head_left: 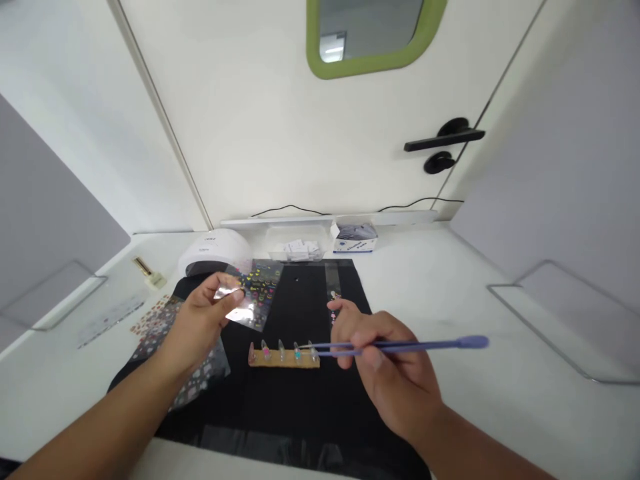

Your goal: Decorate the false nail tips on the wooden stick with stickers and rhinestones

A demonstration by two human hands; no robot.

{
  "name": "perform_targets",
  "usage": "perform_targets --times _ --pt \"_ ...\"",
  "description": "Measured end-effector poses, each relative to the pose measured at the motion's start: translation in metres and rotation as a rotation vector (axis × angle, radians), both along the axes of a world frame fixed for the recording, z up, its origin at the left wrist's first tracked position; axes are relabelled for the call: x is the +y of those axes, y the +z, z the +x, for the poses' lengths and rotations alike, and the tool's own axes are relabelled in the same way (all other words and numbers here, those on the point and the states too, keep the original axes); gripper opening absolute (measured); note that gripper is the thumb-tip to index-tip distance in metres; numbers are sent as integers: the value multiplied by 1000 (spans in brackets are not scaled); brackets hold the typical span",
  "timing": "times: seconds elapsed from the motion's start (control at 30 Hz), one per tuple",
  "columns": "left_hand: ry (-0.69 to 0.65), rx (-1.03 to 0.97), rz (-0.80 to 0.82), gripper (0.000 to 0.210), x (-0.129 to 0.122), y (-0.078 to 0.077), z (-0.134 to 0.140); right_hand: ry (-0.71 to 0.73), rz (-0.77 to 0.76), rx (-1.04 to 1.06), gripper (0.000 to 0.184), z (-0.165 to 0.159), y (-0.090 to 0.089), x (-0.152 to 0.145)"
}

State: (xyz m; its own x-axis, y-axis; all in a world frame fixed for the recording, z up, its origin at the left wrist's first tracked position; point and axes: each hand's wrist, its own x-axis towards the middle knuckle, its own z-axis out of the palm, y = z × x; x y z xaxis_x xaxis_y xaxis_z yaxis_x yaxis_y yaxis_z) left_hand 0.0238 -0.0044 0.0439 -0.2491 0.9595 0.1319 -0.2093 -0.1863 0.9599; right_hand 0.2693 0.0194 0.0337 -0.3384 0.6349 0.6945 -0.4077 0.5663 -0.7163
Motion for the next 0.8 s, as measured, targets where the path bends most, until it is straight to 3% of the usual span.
perform_targets --times 0.13,0.27,0.43,0.63,0.7,0.8 --pt "-127 -46 -2 23 -10 10 29 40 129 -27 13 3 10 -11" --pt "-179 -102 -3 21 -12 0 46 81 124 -4 18 1 7 -13" --pt "-230 -152 -42 22 -18 -12 48 74 79 34 21 -1 0 -12" --pt "-217 -124 -40 19 -24 -12 46 79 32 30 21 -7 -8 -11" --pt "-183 -118 -38 27 -25 -12 46 73 14 27 21 -9 -10 -12" --pt "-140 -35 -7 56 -27 -12 46 66 1 24 21 -10 -12 -12"
